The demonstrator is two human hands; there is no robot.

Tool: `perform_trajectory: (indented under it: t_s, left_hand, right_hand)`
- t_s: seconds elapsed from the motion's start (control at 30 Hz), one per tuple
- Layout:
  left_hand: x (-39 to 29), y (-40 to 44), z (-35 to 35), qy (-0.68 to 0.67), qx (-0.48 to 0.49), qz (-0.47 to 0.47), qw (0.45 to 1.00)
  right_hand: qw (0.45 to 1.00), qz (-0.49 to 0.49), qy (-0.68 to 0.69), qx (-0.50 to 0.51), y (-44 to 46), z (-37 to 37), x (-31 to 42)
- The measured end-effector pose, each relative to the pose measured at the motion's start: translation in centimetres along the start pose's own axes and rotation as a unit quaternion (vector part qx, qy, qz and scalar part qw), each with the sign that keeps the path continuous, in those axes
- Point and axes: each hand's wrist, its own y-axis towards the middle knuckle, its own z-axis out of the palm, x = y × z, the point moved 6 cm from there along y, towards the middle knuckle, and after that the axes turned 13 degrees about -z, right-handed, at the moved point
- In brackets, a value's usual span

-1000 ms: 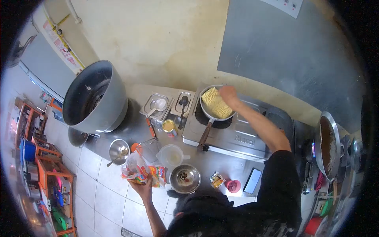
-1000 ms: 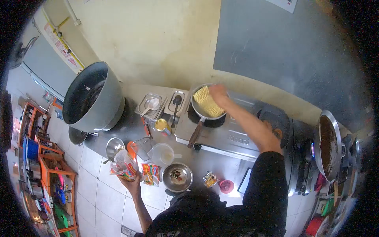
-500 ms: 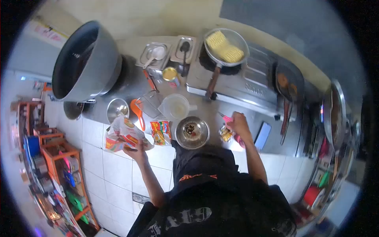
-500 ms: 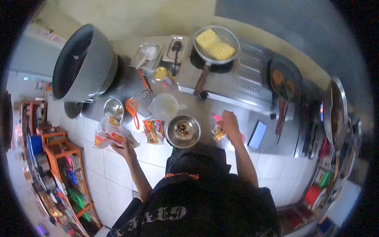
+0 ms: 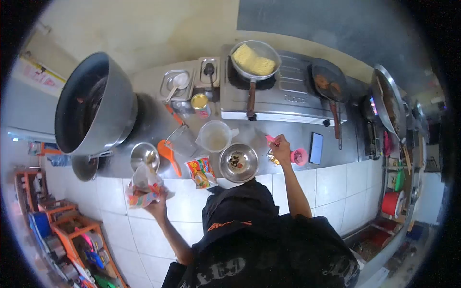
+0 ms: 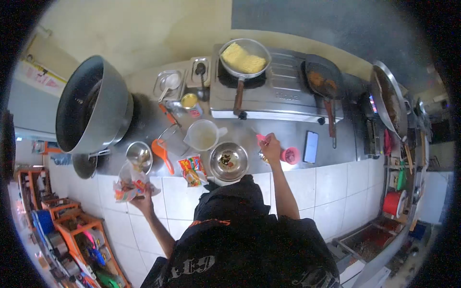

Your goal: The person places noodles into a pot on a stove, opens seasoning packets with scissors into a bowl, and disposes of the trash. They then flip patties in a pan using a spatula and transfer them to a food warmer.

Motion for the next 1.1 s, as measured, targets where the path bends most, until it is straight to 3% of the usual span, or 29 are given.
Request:
perform_trajectory:
  t_s: [0.07, 0.27, 0.33, 0.4, 0.47, 0.53, 0.6, 0.73, 0.87, 0.9, 1.03, 1.1]
  left_hand:
    - [-0.4, -0.3, -0.3, -0.016, -0.001, -0.060, 0.998]
    - [-0.2, 0.2, 0.8, 0.025, 0.058, -0.045, 0.997]
    - [-1.5, 0.2, 2.5, 0.019, 0.070, -0.082, 0.994]
    - [-1.4, 0.3, 3.8, 0.016, 0.085, -0.115, 0.990]
    - [-0.7, 0.4, 5.3, 0.043, 0.109, -0.041, 0.992]
    - [0.6, -0.1, 6.4, 0.043, 0.096, -0.077, 0.991]
    - [0.2, -0.8, 7.8, 0.072, 0.087, -0.036, 0.993]
    - [-2.4, -2.9, 11.2, 0.085, 0.109, -0.020, 0.990]
    - [-2.1, -4.5, 13.1, 0.006, 0.096, -0.046, 0.994]
    - [-1.3, -4.5, 13.3, 0.008, 0.080, -0.091, 0.993]
    - [-2.8, -5.6, 15.2, 0.009, 0.070, -0.078, 0.994]
    - [-3.5, -6.1, 16.2, 0.006, 0.068, -0.125, 0.990]
  right_hand:
    - [1.000, 0.005, 0.014, 0.003, -0.2, -0.7, 1.0]
    - [0.999, -0.014, 0.028, -0.013, -1.7, -1.9, 0.6]
    - [0.998, 0.008, -0.064, -0.003, -1.6, -2.0, 1.0]
    - [0.998, 0.003, -0.070, -0.003, -1.1, -1.7, 1.0]
    - [0.989, -0.058, -0.125, -0.044, -0.1, -1.8, 1.4]
    - [0.995, -0.011, -0.102, 0.007, 0.3, -1.5, 0.3]
    - [0.970, -0.038, -0.180, 0.160, 0.5, -0.1, 0.1]
    - [0.979, -0.040, -0.141, 0.144, 1.0, 0.9, -0.6]
    - [0.983, 0.028, -0.089, 0.161, 1.2, 0.5, 0.8]
    - [0.983, 0.031, -0.084, 0.161, 1.0, 0.9, 0.2]
    - [0.993, -0.008, -0.033, 0.110, 0.4, 1.7, -1.2]
    - [0.994, -0.025, -0.017, 0.110, 1.0, 1.6, -1.0]
